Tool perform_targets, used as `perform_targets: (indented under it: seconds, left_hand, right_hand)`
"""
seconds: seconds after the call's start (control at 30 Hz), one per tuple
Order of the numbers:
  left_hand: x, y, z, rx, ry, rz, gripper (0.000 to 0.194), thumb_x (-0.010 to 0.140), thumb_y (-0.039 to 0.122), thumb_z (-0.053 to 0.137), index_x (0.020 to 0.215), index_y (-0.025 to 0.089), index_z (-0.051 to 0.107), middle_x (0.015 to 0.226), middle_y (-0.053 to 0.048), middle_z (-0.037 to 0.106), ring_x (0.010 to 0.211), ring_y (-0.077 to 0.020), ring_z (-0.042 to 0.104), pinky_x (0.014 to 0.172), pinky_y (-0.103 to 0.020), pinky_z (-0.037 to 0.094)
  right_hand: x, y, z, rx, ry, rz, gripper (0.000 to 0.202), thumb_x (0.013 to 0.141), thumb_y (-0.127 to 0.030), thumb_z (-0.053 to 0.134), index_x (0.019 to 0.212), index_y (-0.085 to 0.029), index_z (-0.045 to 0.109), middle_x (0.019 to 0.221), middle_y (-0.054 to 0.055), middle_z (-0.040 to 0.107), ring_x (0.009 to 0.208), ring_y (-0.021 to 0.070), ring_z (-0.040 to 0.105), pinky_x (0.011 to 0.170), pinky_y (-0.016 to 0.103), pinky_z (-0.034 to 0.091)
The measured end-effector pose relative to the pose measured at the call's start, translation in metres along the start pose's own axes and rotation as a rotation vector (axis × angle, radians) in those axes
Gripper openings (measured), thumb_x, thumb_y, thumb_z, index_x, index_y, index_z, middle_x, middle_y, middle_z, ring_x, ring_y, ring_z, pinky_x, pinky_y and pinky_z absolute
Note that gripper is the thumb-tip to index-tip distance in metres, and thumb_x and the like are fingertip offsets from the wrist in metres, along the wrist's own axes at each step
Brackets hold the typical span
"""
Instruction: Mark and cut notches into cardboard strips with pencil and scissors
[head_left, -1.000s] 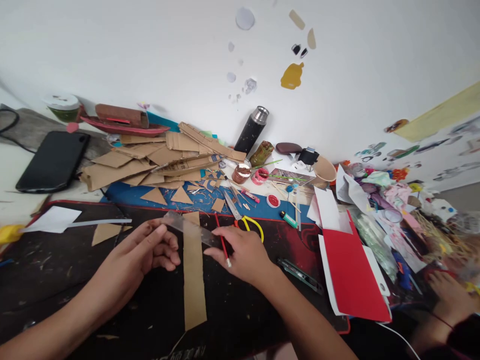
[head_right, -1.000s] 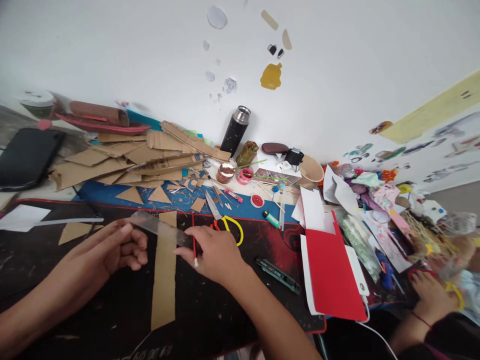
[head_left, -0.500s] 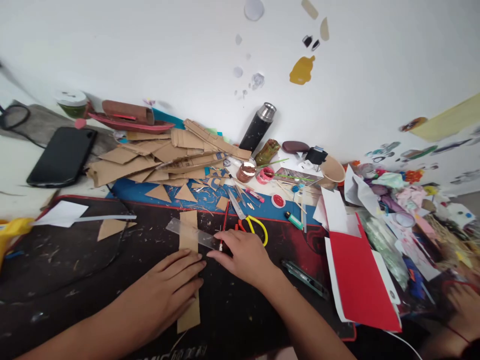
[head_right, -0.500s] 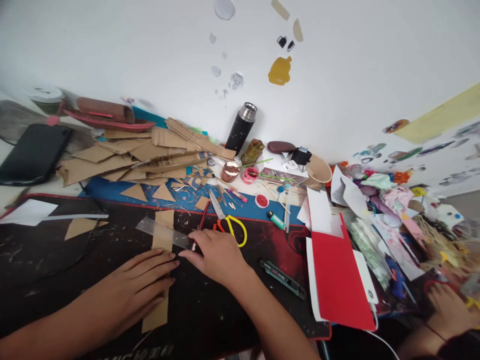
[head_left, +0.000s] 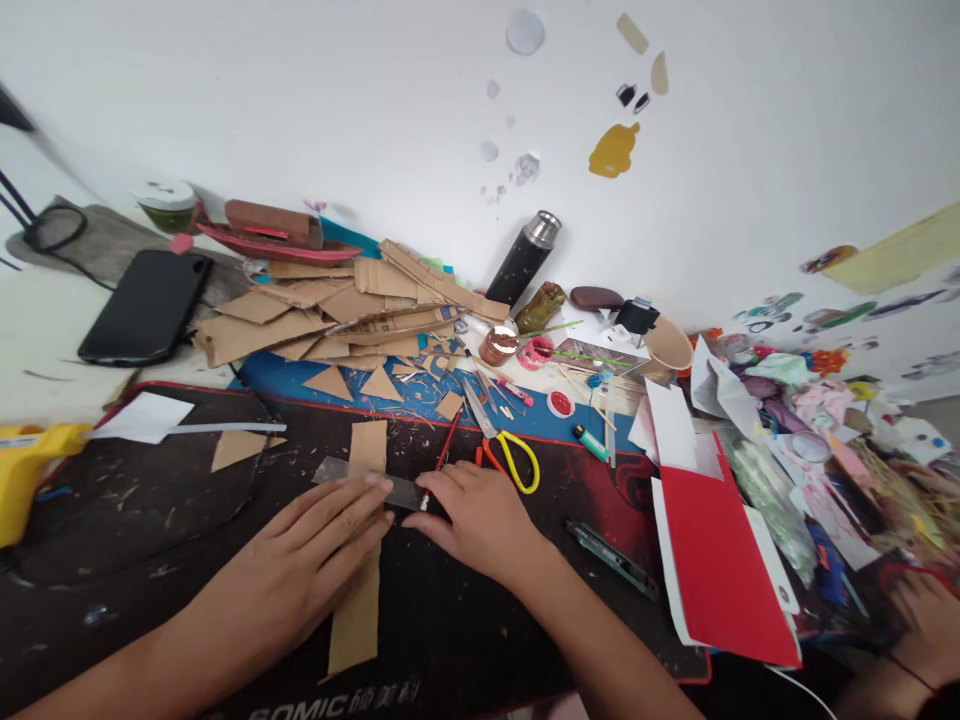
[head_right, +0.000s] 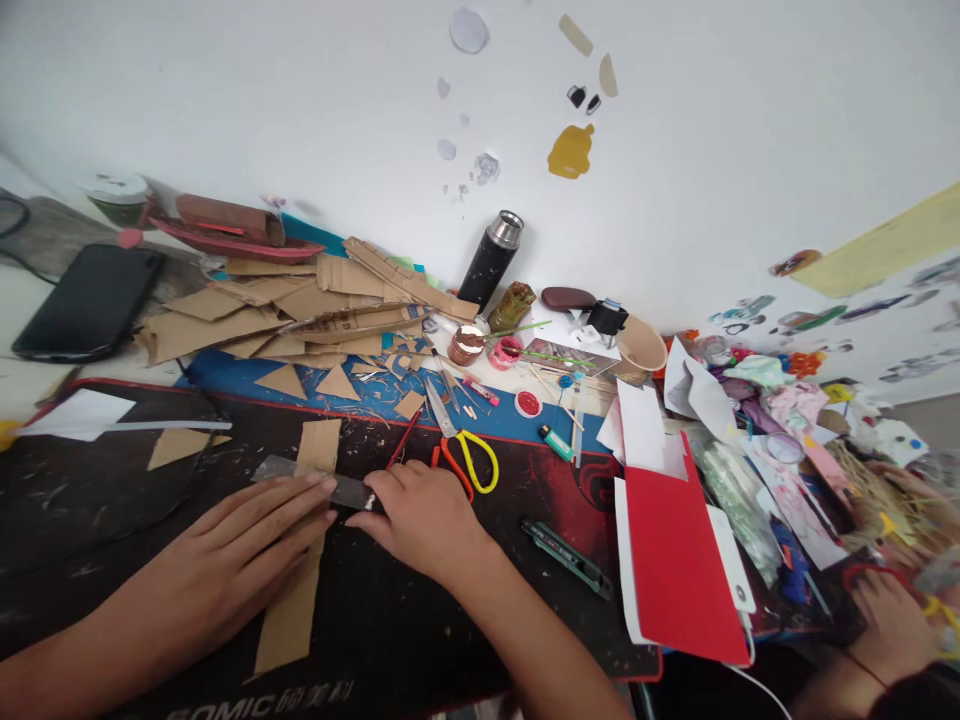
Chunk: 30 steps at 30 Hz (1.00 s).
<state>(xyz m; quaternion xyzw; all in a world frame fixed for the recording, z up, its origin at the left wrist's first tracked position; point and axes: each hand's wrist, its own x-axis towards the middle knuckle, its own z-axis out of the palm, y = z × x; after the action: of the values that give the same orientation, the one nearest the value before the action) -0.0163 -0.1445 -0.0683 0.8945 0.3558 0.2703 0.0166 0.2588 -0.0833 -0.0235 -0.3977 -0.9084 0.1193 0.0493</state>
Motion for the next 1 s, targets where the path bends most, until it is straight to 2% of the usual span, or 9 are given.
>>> perform_targets:
  seconds: [0.2,0.37,0.47,0.57,0.73,0.83,0.9,1.0]
  left_hand:
    - [0.002,-0.003,0.006,0.118,-0.033,0.022,0.043,0.109,0.015,0.049,0.142,0.018,0.077,0.160,-0.014,0.072,0.143,-0.0292,0.069,0.132,-0.045,0.037]
    - [0.000,-0.003,0.006,0.106,-0.050,0.017,0.046,0.108,0.014,0.050,0.148,0.017,0.074,0.162,-0.014,0.070,0.146,-0.0292,0.067,0.131,-0.044,0.037]
    - [-0.002,-0.005,0.008,0.087,-0.059,0.027,0.049,0.107,0.015,0.054,0.152,0.018,0.072,0.164,-0.014,0.069,0.148,-0.0295,0.066,0.130,-0.044,0.038]
    - [-0.003,-0.006,0.009,0.090,-0.052,0.021,0.048,0.108,0.015,0.053,0.151,0.018,0.073,0.162,-0.014,0.070,0.146,-0.0294,0.067,0.130,-0.044,0.038]
    - [-0.003,-0.006,0.009,0.110,-0.053,0.033,0.048,0.108,0.017,0.054,0.153,0.017,0.071,0.163,-0.014,0.069,0.148,-0.0304,0.066,0.130,-0.045,0.038]
    - [-0.004,-0.005,0.010,0.104,-0.051,0.016,0.048,0.109,0.017,0.053,0.153,0.018,0.071,0.164,-0.014,0.069,0.148,-0.0300,0.066,0.130,-0.045,0.039]
    - [-0.004,-0.005,0.011,0.088,-0.055,-0.003,0.047,0.109,0.018,0.053,0.153,0.018,0.071,0.163,-0.014,0.069,0.148,-0.0305,0.066,0.130,-0.045,0.039]
    - [-0.004,-0.004,0.011,0.062,-0.054,-0.037,0.048,0.110,0.021,0.054,0.156,0.020,0.070,0.163,-0.014,0.069,0.148,-0.0306,0.066,0.130,-0.044,0.039]
  right_hand:
    - [0.005,-0.002,-0.005,-0.055,0.012,-0.012,0.050,0.115,-0.062,0.063,0.121,-0.015,0.080,0.101,0.013,0.084,0.096,0.0299,0.077,0.081,0.040,0.060]
    - [0.000,0.004,-0.003,0.001,0.085,0.024,0.036,0.116,-0.050,0.067,0.120,-0.017,0.081,0.104,0.012,0.086,0.099,0.0295,0.078,0.086,0.039,0.061]
    - [-0.006,0.009,-0.002,0.094,0.206,0.067,0.029,0.117,-0.044,0.067,0.120,-0.019,0.081,0.105,0.011,0.088,0.098,0.0278,0.080,0.090,0.038,0.062]
    - [-0.010,0.014,-0.010,0.208,0.358,0.117,0.029,0.116,-0.044,0.067,0.115,-0.020,0.083,0.098,0.010,0.088,0.091,0.0252,0.082,0.087,0.036,0.063]
    - [-0.014,0.014,-0.045,0.384,0.601,0.239,0.025,0.114,-0.035,0.066,0.101,-0.022,0.084,0.087,0.006,0.087,0.070,0.0194,0.080,0.070,0.029,0.062]
    - [-0.016,0.010,-0.063,0.448,0.686,0.279,0.024,0.113,-0.031,0.066,0.096,-0.023,0.082,0.071,0.001,0.080,0.060,0.0175,0.076,0.063,0.026,0.060]
    - [-0.015,0.008,-0.067,0.442,0.666,0.283,0.028,0.113,-0.032,0.065,0.092,-0.023,0.081,0.068,0.000,0.078,0.057,0.0173,0.074,0.062,0.026,0.059]
    - [-0.011,0.005,-0.062,0.388,0.584,0.224,0.032,0.115,-0.035,0.061,0.091,-0.023,0.080,0.069,0.001,0.079,0.059,0.0178,0.075,0.064,0.027,0.058]
